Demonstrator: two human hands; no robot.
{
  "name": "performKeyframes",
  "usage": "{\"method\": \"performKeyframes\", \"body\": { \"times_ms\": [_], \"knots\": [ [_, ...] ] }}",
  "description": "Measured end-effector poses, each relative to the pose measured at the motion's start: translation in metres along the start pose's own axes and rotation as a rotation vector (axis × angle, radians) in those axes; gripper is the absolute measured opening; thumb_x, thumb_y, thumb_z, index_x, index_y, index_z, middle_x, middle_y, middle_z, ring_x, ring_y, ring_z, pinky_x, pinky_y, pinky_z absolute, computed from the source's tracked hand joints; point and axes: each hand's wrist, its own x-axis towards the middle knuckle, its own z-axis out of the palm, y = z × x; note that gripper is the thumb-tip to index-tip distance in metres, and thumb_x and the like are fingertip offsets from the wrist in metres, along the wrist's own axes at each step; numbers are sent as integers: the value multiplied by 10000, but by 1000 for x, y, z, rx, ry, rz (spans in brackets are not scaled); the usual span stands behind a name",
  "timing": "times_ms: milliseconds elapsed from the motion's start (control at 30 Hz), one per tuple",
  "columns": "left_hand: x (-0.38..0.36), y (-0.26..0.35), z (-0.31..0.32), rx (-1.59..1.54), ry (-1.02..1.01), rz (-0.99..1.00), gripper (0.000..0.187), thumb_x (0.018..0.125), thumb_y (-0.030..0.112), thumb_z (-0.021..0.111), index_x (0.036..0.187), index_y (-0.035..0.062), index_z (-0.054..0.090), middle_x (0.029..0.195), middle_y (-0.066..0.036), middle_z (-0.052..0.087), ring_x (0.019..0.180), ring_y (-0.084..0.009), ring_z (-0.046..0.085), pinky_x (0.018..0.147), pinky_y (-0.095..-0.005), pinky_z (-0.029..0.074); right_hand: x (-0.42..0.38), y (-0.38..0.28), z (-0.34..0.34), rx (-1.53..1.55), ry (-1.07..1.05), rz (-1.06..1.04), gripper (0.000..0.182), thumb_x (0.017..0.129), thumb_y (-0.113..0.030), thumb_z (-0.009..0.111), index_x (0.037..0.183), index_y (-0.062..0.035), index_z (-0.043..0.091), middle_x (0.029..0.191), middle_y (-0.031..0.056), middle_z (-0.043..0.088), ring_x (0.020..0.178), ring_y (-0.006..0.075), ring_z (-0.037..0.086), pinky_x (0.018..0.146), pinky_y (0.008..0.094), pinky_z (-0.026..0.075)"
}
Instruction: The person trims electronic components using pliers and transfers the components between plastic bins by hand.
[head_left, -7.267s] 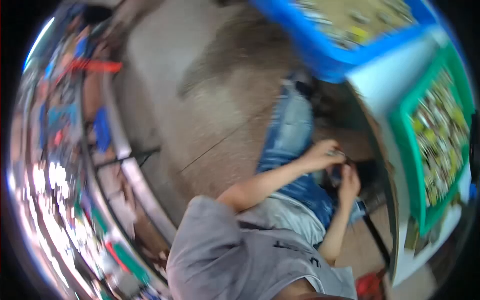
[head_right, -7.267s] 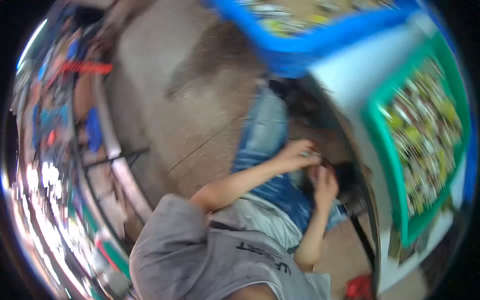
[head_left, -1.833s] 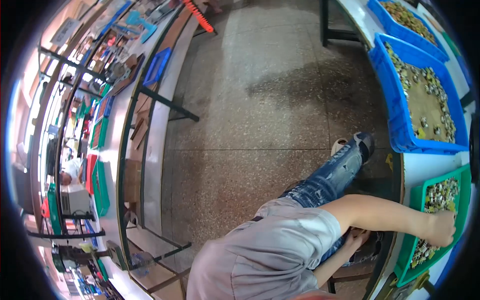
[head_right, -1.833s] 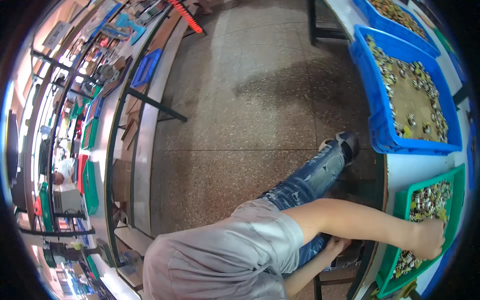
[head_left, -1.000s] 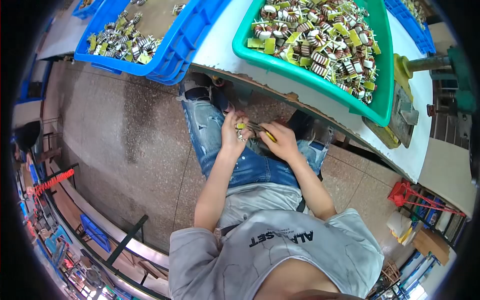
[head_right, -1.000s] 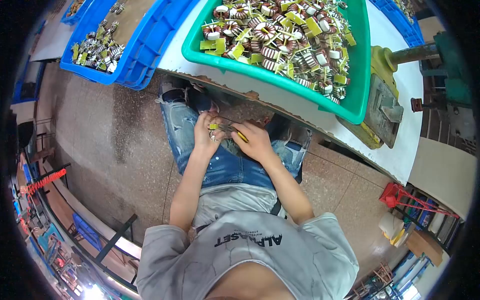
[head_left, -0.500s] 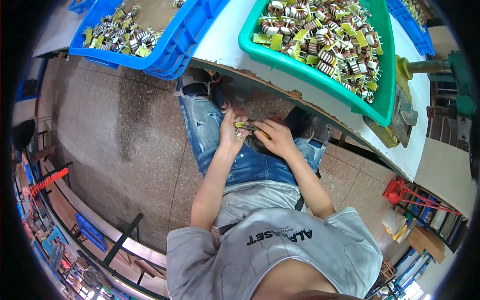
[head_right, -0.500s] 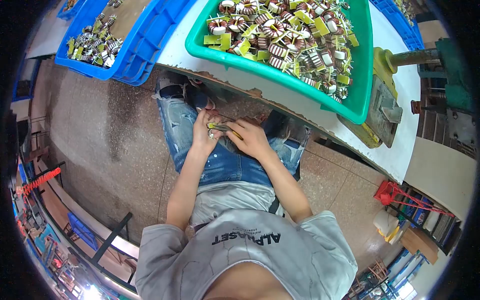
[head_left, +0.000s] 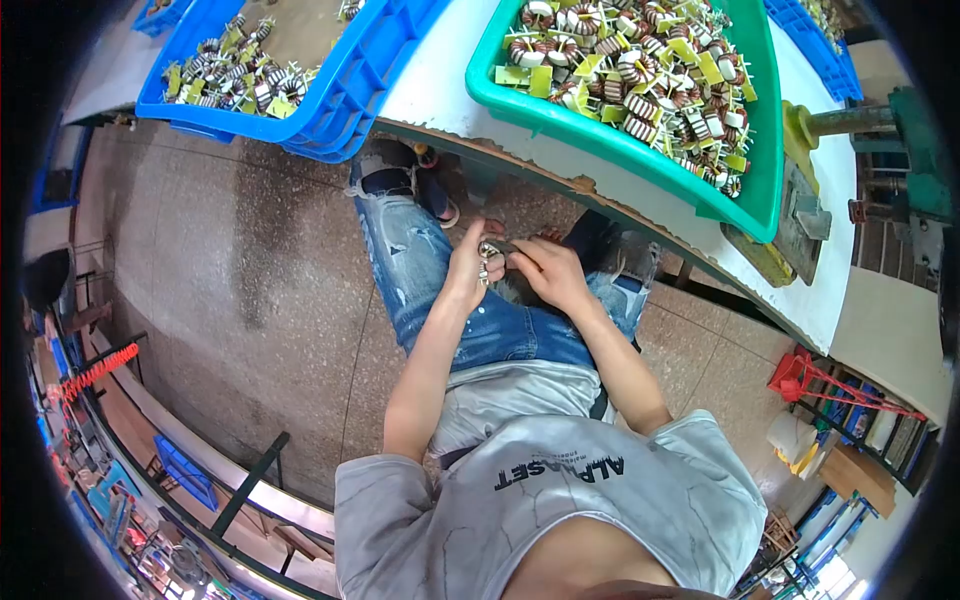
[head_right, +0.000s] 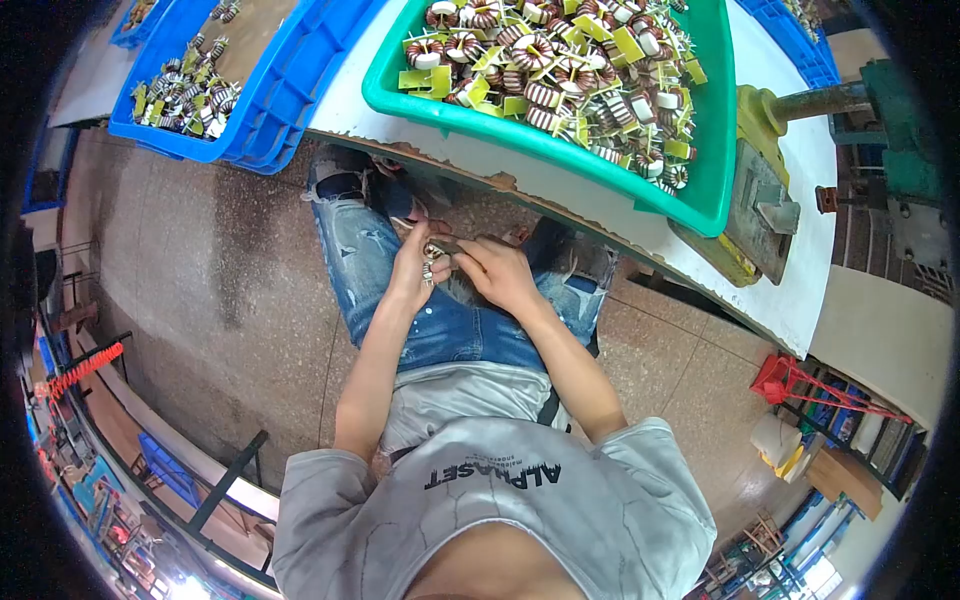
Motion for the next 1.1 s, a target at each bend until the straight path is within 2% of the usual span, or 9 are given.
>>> {"method": "performKeyframes", "body": {
  "times_ms": [33,167,333,533,667,833,1000,1100],
  "knots": [
    [0,1,0,3,0,0,265,1010,347,442,965,109,550,712,7,473,500,-53,347,432,-204,248,0,-1,0,1,3,1,216,902,-168,636,1056,-23,682,837,75,649,612,220,560,561,293,442],
    [-2,-1,1,250,-45,135,218,988,282,507,990,74,574,743,-3,531,522,-45,392,434,-187,258,-1,-1,-6,256,-66,377,221,928,-182,621,1042,-3,684,839,74,669,616,168,547,551,266,421],
    [-5,-6,2,557,-97,299,181,960,201,587,1022,31,604,781,-14,603,551,-36,447,437,-165,270,-2,8,-6,325,8,450,240,944,-200,611,1051,2,686,823,57,671,637,127,525,561,243,405],
    [-7,-4,7,452,5,275,170,921,123,638,1046,9,619,863,-58,670,632,-45,548,473,-145,337,-2,7,-5,354,56,458,242,939,-198,617,1057,1,689,795,52,661,641,134,530,578,248,412],
    [-10,-1,7,493,43,402,150,929,108,621,1026,-6,627,881,-91,694,694,-80,585,559,-153,404,1,9,-10,357,25,314,248,940,-198,617,1059,9,686,805,50,660,648,136,533,598,253,418],
    [-2,-10,-2,547,-75,527,140,931,78,611,1035,-16,622,853,-83,687,721,-97,607,601,-163,430,-3,1,-15,451,-36,485,257,941,-200,618,1062,18,683,817,55,658,650,148,538,609,257,425],
    [-5,-7,6,566,-42,589,125,944,67,590,1040,-9,615,813,-74,674,686,-98,586,607,-183,433,0,6,-8,463,99,340,259,943,-203,618,1060,20,681,817,48,658,667,140,539,625,247,428],
    [-10,-3,6,558,-72,533,122,945,74,592,1037,-3,609,789,-66,659,670,-97,571,601,-190,431,-1,4,-12,442,60,360,256,942,-202,618,1057,19,681,823,47,660,676,139,543,633,247,432]
  ]
}}
